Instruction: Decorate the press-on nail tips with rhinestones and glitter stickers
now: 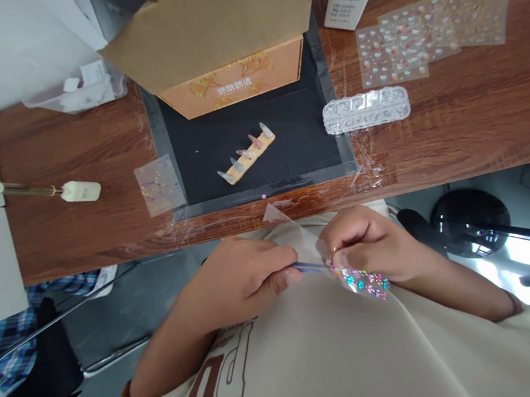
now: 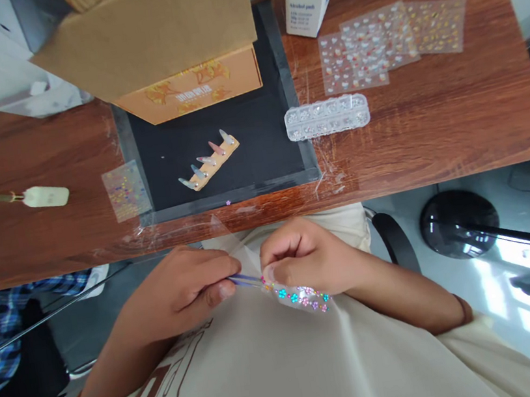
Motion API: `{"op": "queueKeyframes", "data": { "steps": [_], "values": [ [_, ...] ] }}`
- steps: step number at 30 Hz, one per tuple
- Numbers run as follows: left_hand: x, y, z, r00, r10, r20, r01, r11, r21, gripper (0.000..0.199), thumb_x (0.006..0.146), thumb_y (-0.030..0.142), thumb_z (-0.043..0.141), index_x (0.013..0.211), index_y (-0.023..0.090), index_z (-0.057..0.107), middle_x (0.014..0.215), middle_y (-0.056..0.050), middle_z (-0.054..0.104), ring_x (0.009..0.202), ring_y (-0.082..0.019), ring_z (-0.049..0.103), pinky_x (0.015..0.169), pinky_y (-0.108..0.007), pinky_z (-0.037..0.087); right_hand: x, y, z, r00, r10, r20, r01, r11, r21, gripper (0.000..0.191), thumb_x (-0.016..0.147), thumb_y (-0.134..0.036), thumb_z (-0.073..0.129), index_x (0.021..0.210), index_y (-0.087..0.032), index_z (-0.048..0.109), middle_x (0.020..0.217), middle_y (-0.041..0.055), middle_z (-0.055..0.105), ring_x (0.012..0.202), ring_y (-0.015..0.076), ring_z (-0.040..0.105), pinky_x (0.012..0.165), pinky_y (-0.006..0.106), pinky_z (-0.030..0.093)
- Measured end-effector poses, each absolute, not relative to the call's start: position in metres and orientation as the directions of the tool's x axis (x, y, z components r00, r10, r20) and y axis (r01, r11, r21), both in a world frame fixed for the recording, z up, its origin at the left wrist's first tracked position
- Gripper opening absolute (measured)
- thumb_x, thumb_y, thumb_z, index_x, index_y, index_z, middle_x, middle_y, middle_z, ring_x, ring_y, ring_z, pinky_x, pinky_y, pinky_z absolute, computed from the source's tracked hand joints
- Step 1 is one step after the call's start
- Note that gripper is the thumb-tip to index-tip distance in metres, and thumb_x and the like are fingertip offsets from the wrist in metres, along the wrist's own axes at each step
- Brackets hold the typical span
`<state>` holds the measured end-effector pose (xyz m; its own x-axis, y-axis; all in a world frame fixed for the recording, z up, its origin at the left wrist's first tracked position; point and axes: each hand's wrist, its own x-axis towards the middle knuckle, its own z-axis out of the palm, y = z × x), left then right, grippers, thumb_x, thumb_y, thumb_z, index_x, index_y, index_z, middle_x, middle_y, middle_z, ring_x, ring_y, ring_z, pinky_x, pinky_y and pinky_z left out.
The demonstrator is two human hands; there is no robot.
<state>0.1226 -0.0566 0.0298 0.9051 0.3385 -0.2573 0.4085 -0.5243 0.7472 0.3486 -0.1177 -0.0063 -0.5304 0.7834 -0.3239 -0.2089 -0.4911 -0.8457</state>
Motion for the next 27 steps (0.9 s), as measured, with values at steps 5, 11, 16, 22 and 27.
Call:
{"op": "queueKeyframes", "data": {
  "steps": [5, 11, 16, 22, 27],
  "values": [
    [0.123, -0.058, 0.027, 0.908, 0.344, -0.241, 0.395, -0.504, 0.768, 0.047, 0.104, 0.047, 0.024, 0.076, 0.019, 0.048, 0.064, 0.002, 0.053, 0.057, -0.011, 0.047, 0.054, -0.026, 0.029, 0.348, -0.117, -0.008, -0.552, 0.759, -0.345, -0.264, -0.552, -0.791, 0.021, 0.074, -0.028, 0.062, 0.058, -0.015, 0.062, 0.050, -0.0021, 0.054, 0.044, 0.0076, 0.044, 0.042, 0.022, 0.033],
    [0.124, -0.061, 0.021, 0.917, 0.338, -0.210, 0.363, -0.495, 0.789, 0.053, 0.104, 0.053, 0.018, 0.076, 0.019, 0.048, 0.065, 0.001, 0.054, 0.056, -0.011, 0.048, 0.054, -0.026, 0.031, 0.347, -0.117, -0.010, -0.588, 0.730, -0.349, -0.308, -0.600, -0.738, 0.020, 0.072, -0.029, 0.064, 0.058, -0.016, 0.062, 0.050, -0.0025, 0.055, 0.044, 0.0077, 0.043, 0.042, 0.021, 0.032],
    [0.124, -0.066, 0.017, 0.916, 0.361, -0.174, 0.349, -0.506, 0.788, 0.055, 0.104, 0.053, 0.016, 0.078, 0.019, 0.050, 0.065, 0.000, 0.055, 0.058, -0.012, 0.049, 0.054, -0.027, 0.032, 0.346, -0.120, -0.012, -0.606, 0.722, -0.333, -0.370, -0.627, -0.686, 0.025, 0.074, -0.032, 0.068, 0.058, -0.015, 0.059, 0.052, -0.0023, 0.055, 0.045, 0.0073, 0.044, 0.042, 0.020, 0.032],
    [0.122, -0.071, 0.018, 0.902, 0.396, -0.171, 0.359, -0.472, 0.805, 0.052, 0.105, 0.052, 0.019, 0.080, 0.019, 0.051, 0.066, 0.001, 0.055, 0.058, -0.012, 0.049, 0.055, -0.027, 0.032, 0.347, -0.121, -0.012, -0.628, 0.743, -0.229, -0.393, -0.557, -0.732, 0.034, 0.085, -0.042, 0.066, 0.066, -0.015, 0.057, 0.058, -0.0015, 0.057, 0.049, 0.0064, 0.046, 0.046, 0.019, 0.036],
    [0.122, -0.073, 0.019, 0.901, 0.389, -0.192, 0.371, -0.464, 0.805, 0.054, 0.104, 0.052, 0.018, 0.083, 0.018, 0.054, 0.068, -0.001, 0.056, 0.061, -0.013, 0.050, 0.057, -0.028, 0.035, 0.351, -0.123, -0.013, -0.654, 0.736, -0.174, -0.355, -0.502, -0.789, 0.034, 0.089, -0.044, 0.062, 0.071, -0.016, 0.057, 0.062, -0.0006, 0.058, 0.053, 0.0073, 0.048, 0.049, 0.020, 0.039]
  ]
}}
